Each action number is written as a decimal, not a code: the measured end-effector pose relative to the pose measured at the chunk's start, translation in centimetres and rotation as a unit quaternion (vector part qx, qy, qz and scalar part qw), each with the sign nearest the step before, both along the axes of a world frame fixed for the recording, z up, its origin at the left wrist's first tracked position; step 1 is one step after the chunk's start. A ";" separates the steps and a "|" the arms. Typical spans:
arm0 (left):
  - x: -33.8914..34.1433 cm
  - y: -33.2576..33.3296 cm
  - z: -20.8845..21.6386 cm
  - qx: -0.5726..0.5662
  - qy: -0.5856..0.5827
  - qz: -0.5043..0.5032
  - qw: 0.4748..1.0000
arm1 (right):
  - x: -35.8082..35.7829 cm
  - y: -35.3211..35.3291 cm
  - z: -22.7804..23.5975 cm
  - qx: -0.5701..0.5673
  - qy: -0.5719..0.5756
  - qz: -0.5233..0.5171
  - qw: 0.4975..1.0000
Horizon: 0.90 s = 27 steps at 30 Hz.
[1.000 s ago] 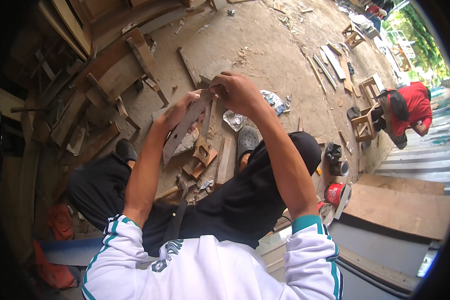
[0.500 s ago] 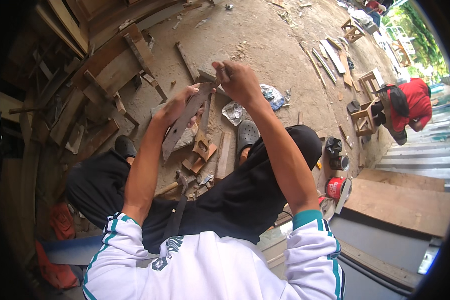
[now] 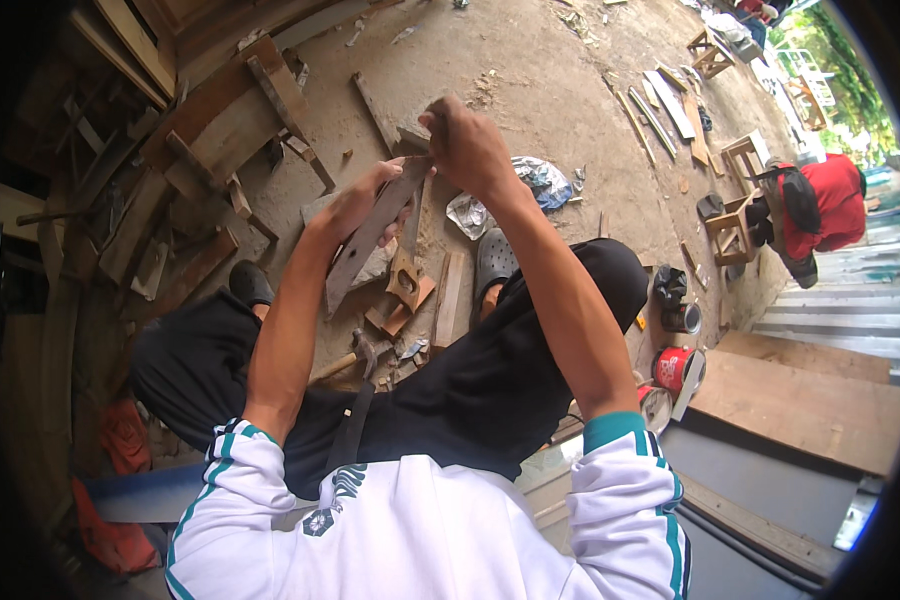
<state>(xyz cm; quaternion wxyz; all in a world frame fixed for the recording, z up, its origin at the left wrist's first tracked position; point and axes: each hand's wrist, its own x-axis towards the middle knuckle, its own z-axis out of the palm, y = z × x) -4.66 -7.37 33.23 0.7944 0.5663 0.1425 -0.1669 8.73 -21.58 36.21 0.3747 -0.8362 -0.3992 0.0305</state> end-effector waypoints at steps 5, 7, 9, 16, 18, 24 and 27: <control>-0.2 0.1 -0.1 0.003 0.023 0.018 1.000 | 0.5 -0.1 0.5 -0.012 0.090 0.045 0.995; 0.0 0.6 -0.4 -0.012 0.001 -0.001 1.000 | 0.4 -0.1 0.2 0.029 0.065 0.128 0.989; 0.2 0.5 -0.4 -0.007 -0.012 -0.006 1.000 | 0.7 -0.4 -0.7 0.001 0.077 0.147 0.986; 0.0 0.1 -0.2 -0.008 0.001 -0.002 1.000 | 0.3 -0.2 -1.2 -0.002 -0.046 0.115 0.992; -0.1 -0.1 0.0 -0.019 0.004 0.005 1.000 | 0.4 0.1 -0.6 0.000 -0.025 0.048 0.999; 0.4 0.1 -1.0 -0.007 -0.057 0.061 0.997 | 1.5 -0.1 -0.6 -0.058 0.097 -0.033 0.993; 0.8 0.0 -1.7 0.051 -0.116 0.107 0.986 | 1.3 0.0 -1.0 0.007 0.202 -0.014 0.979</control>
